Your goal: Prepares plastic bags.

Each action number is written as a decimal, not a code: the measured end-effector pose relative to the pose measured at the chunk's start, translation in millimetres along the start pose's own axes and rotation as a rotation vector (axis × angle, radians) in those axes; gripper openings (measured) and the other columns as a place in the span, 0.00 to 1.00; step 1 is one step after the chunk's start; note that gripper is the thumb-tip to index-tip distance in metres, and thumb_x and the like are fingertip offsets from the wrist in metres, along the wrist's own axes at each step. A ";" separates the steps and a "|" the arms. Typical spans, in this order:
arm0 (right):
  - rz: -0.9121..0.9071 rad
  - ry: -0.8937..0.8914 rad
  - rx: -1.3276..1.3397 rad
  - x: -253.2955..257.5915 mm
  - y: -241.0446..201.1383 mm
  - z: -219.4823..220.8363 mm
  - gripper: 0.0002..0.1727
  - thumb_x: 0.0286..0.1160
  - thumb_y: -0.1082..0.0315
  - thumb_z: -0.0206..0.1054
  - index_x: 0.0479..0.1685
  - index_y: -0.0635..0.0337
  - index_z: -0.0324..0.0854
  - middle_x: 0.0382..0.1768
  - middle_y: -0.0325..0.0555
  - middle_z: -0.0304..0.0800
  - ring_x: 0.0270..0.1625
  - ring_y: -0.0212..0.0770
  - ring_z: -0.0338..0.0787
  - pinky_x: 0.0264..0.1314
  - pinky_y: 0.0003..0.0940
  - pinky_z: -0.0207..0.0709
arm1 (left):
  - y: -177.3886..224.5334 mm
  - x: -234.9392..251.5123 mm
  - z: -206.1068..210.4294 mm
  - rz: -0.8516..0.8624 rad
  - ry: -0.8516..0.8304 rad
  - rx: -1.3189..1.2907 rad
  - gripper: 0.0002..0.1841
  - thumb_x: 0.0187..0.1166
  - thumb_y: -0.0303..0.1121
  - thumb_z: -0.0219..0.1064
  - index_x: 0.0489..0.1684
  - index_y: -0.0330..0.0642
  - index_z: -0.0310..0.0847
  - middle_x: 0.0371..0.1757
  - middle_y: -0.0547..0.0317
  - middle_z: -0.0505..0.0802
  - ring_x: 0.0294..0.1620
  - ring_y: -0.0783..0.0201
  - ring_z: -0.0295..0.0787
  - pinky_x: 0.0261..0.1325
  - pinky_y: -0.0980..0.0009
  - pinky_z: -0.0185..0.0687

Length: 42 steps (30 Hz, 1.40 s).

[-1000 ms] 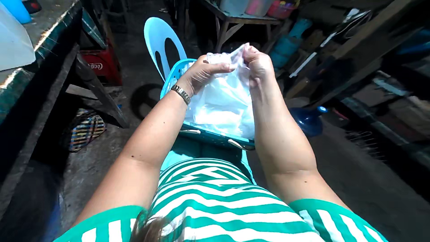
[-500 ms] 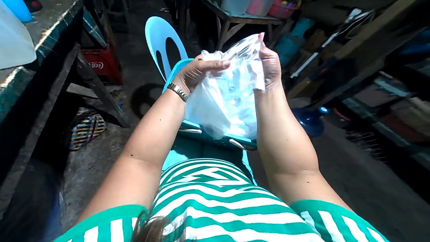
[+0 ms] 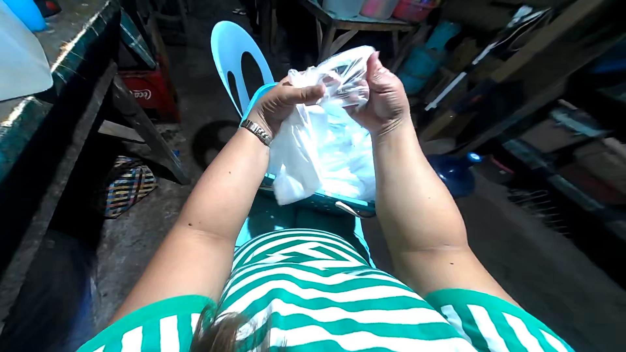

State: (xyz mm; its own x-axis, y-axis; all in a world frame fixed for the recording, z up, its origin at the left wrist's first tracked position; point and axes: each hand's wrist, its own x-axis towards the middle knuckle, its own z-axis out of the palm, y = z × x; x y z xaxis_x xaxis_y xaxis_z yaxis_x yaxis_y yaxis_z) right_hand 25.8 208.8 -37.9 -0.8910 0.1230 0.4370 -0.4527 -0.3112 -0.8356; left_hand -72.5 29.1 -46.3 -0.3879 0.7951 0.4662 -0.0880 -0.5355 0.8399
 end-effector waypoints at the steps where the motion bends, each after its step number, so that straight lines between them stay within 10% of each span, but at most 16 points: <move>1: 0.041 0.006 -0.042 0.2 -0.6 3.2 0.19 0.96 0.62 0.39 0.49 0.50 0.79 0.36 0.34 0.93 0.40 0.30 0.92 0.49 0.29 0.88 | 0.7 1.2 1.3 0.002 0.035 0.009 0.10 0.71 0.21 0.63 0.41 0.49 0.82 0.34 0.72 0.95 0.37 0.79 0.91 0.46 0.78 0.90; 3: 0.071 -0.015 -0.184 -0.1 0.3 6.2 0.15 0.92 0.65 0.47 0.45 0.49 0.82 0.31 0.29 0.90 0.33 0.24 0.86 0.40 0.23 0.82 | 2.2 7.8 5.2 0.004 0.224 0.061 0.11 0.73 0.16 0.62 0.41 0.46 0.80 0.33 0.69 0.92 0.37 0.77 0.90 0.46 0.77 0.89; 7: 0.040 0.056 -0.417 0.3 -7.0 3.5 0.16 0.75 0.78 0.65 0.61 0.61 0.75 0.46 0.36 0.90 0.46 0.29 0.91 0.57 0.29 0.87 | -8.8 25.4 -3.1 -0.039 0.621 0.403 0.08 0.70 0.16 0.69 0.43 0.33 0.80 0.37 0.58 0.85 0.38 0.71 0.83 0.46 0.74 0.82; 13: 0.126 0.324 -1.113 10.0 1.4 -14.0 0.14 0.78 0.69 0.71 0.58 0.64 0.87 0.51 0.50 0.91 0.45 0.37 0.90 0.52 0.37 0.85 | -17.3 29.6 -9.2 -0.343 0.509 0.717 0.14 0.70 0.27 0.78 0.49 0.31 0.84 0.45 0.49 0.89 0.43 0.62 0.84 0.54 0.62 0.82; 20: 0.900 -0.580 -1.792 16.3 47.1 -8.4 0.12 0.76 0.79 0.69 0.51 0.83 0.82 0.56 0.79 0.84 0.65 0.75 0.82 0.67 0.75 0.69 | -14.3 30.7 -9.3 -0.330 0.568 0.819 0.24 0.94 0.45 0.52 0.59 0.28 0.81 0.56 0.41 0.87 0.54 0.53 0.82 0.62 0.53 0.74; 25: 0.610 -0.299 -1.741 18.8 29.8 -21.1 0.06 0.69 0.74 0.74 0.38 0.68 0.93 0.44 0.70 0.91 0.57 0.73 0.87 0.60 0.78 0.72 | -13.9 28.3 -1.8 -0.288 0.478 0.683 0.28 0.96 0.48 0.43 0.60 0.31 0.82 0.54 0.47 0.88 0.51 0.61 0.82 0.60 0.61 0.75; 29: 0.330 -0.004 -1.480 10.6 4.0 -10.8 0.08 0.69 0.71 0.77 0.42 0.66 0.90 0.42 0.60 0.91 0.50 0.58 0.89 0.59 0.66 0.76 | -16.0 29.7 -2.6 -0.196 0.456 0.609 0.28 0.96 0.48 0.42 0.63 0.32 0.81 0.52 0.48 0.88 0.50 0.63 0.82 0.59 0.63 0.76; 36: 0.064 0.273 -1.018 8.2 7.3 5.5 0.26 0.95 0.52 0.47 0.51 0.63 0.86 0.41 0.40 0.89 0.38 0.27 0.84 0.45 0.29 0.80 | -18.5 28.6 -0.7 -0.019 0.336 0.472 0.27 0.97 0.44 0.37 0.70 0.35 0.79 0.61 0.52 0.86 0.58 0.67 0.82 0.64 0.69 0.78; 38: 0.101 0.230 -0.875 8.1 9.3 11.3 0.24 0.93 0.53 0.52 0.56 0.64 0.85 0.46 0.42 0.90 0.45 0.27 0.86 0.54 0.30 0.81 | -19.9 29.3 -1.2 0.022 0.288 0.429 0.28 0.97 0.43 0.34 0.72 0.36 0.77 0.62 0.53 0.86 0.59 0.69 0.83 0.64 0.70 0.80; 42: 0.106 0.212 -0.848 7.1 9.9 16.7 0.06 0.78 0.67 0.72 0.43 0.61 0.86 0.32 0.34 0.88 0.32 0.21 0.83 0.41 0.20 0.80 | -17.1 25.6 2.7 0.035 0.268 0.359 0.26 0.97 0.42 0.35 0.70 0.36 0.78 0.57 0.58 0.88 0.54 0.74 0.85 0.61 0.74 0.82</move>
State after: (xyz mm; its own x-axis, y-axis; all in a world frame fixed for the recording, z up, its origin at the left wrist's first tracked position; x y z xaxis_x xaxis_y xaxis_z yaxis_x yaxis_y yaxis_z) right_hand 15.5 190.9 -37.5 -0.8791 0.3314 0.3425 -0.1645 0.4634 -0.8708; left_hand -78.5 59.4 -48.0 -0.6133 0.6508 0.4476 0.2354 -0.3903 0.8901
